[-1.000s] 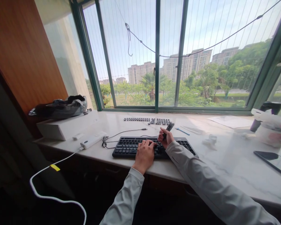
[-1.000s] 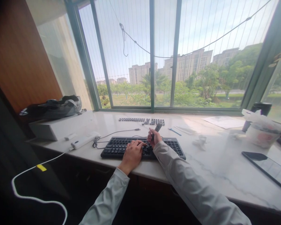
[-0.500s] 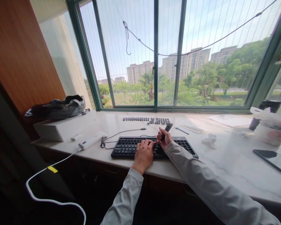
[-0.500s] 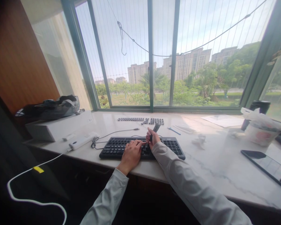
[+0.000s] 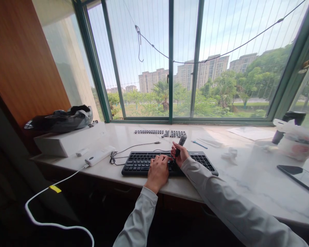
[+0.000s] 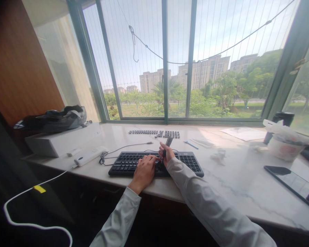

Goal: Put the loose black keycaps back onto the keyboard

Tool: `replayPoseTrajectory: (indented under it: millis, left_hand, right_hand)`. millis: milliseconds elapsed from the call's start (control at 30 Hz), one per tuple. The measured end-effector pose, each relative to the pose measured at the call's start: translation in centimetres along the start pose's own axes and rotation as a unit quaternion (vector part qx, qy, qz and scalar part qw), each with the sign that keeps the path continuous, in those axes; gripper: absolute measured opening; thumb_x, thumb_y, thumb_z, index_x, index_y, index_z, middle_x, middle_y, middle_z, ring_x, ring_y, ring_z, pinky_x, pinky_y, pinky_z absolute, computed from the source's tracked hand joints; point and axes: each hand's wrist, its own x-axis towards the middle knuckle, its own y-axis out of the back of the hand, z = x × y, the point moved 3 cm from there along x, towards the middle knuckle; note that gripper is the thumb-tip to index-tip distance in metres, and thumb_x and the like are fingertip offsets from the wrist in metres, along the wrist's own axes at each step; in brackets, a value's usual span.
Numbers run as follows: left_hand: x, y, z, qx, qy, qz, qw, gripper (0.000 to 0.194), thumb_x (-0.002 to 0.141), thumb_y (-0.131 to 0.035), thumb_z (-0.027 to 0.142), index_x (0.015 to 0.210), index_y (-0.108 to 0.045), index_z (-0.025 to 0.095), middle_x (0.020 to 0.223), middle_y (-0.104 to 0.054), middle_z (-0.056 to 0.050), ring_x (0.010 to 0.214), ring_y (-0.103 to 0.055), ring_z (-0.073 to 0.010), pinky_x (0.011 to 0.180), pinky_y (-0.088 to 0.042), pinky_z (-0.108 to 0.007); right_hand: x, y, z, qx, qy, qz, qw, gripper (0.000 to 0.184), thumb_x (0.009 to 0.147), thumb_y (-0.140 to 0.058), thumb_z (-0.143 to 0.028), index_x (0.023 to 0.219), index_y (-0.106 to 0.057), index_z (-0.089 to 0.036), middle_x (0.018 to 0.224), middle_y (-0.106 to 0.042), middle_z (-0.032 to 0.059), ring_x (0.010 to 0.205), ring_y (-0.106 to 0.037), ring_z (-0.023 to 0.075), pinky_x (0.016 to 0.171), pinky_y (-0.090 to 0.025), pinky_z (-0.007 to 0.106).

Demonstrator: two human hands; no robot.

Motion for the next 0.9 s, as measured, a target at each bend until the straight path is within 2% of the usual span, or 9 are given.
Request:
replayPoseTrajectory:
  millis: [167,367,567,800,900]
  left_hand:
    - [0.0,0.0,0.0,-0.004,-0.007,0.016,1.000,0.032,0.094,-0.037,0.017,0.115,-0.058,0.029,0.113,-0.060,-0.004,0.106,-0.049,-0.0206,0.086,-0.036,-0.036]
    - [0.0,0.1,0.2,-0.007,0.003,0.005,1.000,0.033,0.094,-0.037,0.018,0.117,-0.059,0.027,0.114,-0.059,-0.007,0.107,-0.048,-0.0215,0.089,-0.036,-0.037]
    - [0.0,0.2,0.3,-0.023,0.002,0.030,0.999,0.026,0.095,-0.040,0.029,0.109,-0.061,0.026,0.110,-0.060,-0.006,0.105,-0.050,-0.0219,0.088,-0.036,-0.038]
    - [-0.1,0.3,0.2,-0.020,0.008,0.027,0.999,0.023,0.092,-0.045,0.032,0.106,-0.061,0.024,0.110,-0.061,-0.006,0.105,-0.050,-0.0229,0.087,-0.036,-0.037]
    - [-0.1,0.2,0.1,-0.026,0.012,0.023,0.999,0.024,0.092,-0.046,0.033,0.108,-0.061,0.024,0.111,-0.061,-0.007,0.106,-0.050,-0.0231,0.088,-0.036,-0.037]
  right_hand:
    - [0.5,0.4,0.4,0.014,0.014,0.023,1.000,0.047,0.058,-0.078,-0.042,0.054,-0.036,-0.023,0.049,-0.029,-0.0076,0.043,-0.025,0.0064,0.036,-0.022,0.026]
    - [0.9,0.6,0.8,0.013,0.032,0.035,0.999,0.045,0.055,-0.077,-0.040,0.054,-0.036,-0.022,0.048,-0.030,-0.0081,0.042,-0.025,0.0057,0.037,-0.022,0.026]
    - [1.0,0.4,1.1,-0.026,0.063,0.047,0.997,0.042,0.058,-0.072,-0.040,0.054,-0.034,-0.023,0.048,-0.026,-0.0075,0.043,-0.022,0.0073,0.038,-0.019,0.027]
    - [0.7,0.0,1.7,-0.071,0.067,-0.007,0.995,0.036,0.066,-0.070,-0.035,0.056,-0.037,-0.022,0.049,-0.027,-0.0076,0.044,-0.023,0.0069,0.041,-0.017,0.026]
    - [0.8,0.1,1.6,-0.064,0.062,-0.004,0.996,0.037,0.066,-0.069,-0.036,0.055,-0.037,-0.022,0.048,-0.028,-0.0077,0.044,-0.023,0.0065,0.041,-0.017,0.025]
